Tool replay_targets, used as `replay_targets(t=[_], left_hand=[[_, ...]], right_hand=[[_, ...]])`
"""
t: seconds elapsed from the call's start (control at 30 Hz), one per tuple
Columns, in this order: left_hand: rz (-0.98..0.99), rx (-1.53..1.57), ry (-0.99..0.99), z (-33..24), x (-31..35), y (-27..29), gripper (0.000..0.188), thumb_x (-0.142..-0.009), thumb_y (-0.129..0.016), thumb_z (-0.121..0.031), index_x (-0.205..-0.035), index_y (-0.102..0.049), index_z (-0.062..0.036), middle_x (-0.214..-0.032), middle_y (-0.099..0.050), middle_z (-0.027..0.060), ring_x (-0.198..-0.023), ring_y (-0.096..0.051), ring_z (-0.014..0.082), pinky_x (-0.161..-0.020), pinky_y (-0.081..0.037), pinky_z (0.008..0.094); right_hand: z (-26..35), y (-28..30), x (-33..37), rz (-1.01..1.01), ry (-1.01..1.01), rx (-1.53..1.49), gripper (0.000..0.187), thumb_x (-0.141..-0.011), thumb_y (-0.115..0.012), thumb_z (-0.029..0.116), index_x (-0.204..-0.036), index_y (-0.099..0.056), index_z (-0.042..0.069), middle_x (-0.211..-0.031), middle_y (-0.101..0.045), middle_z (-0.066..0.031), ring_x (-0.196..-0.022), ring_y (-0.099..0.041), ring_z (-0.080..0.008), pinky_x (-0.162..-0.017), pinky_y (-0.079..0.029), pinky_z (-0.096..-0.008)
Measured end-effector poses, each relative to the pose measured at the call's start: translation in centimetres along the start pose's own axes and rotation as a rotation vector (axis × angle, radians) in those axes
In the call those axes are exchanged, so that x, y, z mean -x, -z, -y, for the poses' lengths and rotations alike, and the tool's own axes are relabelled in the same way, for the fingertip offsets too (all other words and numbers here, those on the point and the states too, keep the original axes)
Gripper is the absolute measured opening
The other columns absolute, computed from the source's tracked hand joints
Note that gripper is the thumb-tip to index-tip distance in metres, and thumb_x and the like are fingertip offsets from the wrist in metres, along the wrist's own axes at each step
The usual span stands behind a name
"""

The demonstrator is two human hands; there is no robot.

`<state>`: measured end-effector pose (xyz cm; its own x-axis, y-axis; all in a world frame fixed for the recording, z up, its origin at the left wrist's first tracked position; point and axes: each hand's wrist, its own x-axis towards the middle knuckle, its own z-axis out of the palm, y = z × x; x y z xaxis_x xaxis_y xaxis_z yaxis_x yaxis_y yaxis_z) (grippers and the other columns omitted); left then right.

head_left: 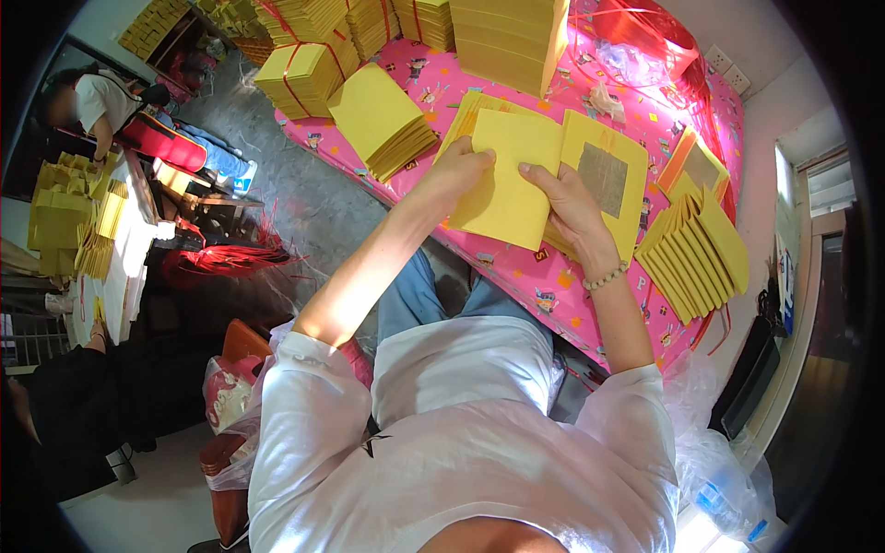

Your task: The person sits on the floor and folds yellow paper sheets one by one, inserting a smaller sheet into a larger one. They stack the folded items and eventually tie a bundle with a red string.

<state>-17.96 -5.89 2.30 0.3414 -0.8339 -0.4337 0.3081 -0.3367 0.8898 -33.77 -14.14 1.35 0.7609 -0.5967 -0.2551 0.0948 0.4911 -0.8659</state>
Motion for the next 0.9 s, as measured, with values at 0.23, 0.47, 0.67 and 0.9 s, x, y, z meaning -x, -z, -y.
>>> replay_targets(t=[0.23,0.47,0.67,0.9], left_hand=[[0.129,0.179,0.135,-0.1,-1.4,1.1,0.032,-0.096,-0.048,-0.009,-0.124,-0.046,0.0052,-0.115,-0.058,0.0173,-0.103,-0.060,0.0268,-0.082,-0.053,0.0413],[0.134,0.135,0.063,-0.3,-1.1,0.6,0.032,-0.095,-0.049,-0.009,-0.124,-0.046,0.0046,-0.115,-0.058,0.0164,-0.101,-0.060,0.0254,-0.082,-0.051,0.0372],[-0.020,-0.089,-0.409,1.7,-0.4,0.5,0.031,-0.094,-0.049,-0.009,-0.123,-0.045,0.0021,-0.111,-0.058,0.0142,-0.100,-0.057,0.0200,-0.084,-0.046,0.0325],[0.054,0.068,-0.490,1.1,3.1,-0.4,0.039,-0.095,-0.045,-0.008,-0.132,-0.039,0.0001,-0.120,-0.055,0.0099,-0.109,-0.054,0.0163,-0.092,-0.043,0.0297]], right_hand=[[0.5,0.5,-0.5,0.020,-0.095,-0.018,0.041,-0.089,-0.063,0.014,-0.122,-0.051,-0.006,-0.114,-0.061,-0.0117,-0.101,-0.062,-0.0168,-0.086,-0.052,-0.0275],[0.6,0.5,-0.4,0.017,-0.079,-0.014,0.040,-0.090,-0.064,0.016,-0.121,-0.051,-0.006,-0.114,-0.062,-0.0109,-0.100,-0.062,-0.0161,-0.085,-0.052,-0.0271],[0.6,-0.1,0.3,0.030,-0.021,-0.021,0.038,-0.091,-0.062,0.017,-0.120,-0.053,-0.006,-0.112,-0.063,-0.0110,-0.098,-0.064,-0.0164,-0.084,-0.053,-0.0281],[-0.1,-1.0,1.8,0.025,0.163,0.073,0.035,-0.092,-0.061,0.014,-0.120,-0.054,-0.005,-0.111,-0.064,-0.0099,-0.097,-0.063,-0.0135,-0.084,-0.052,-0.0268]])
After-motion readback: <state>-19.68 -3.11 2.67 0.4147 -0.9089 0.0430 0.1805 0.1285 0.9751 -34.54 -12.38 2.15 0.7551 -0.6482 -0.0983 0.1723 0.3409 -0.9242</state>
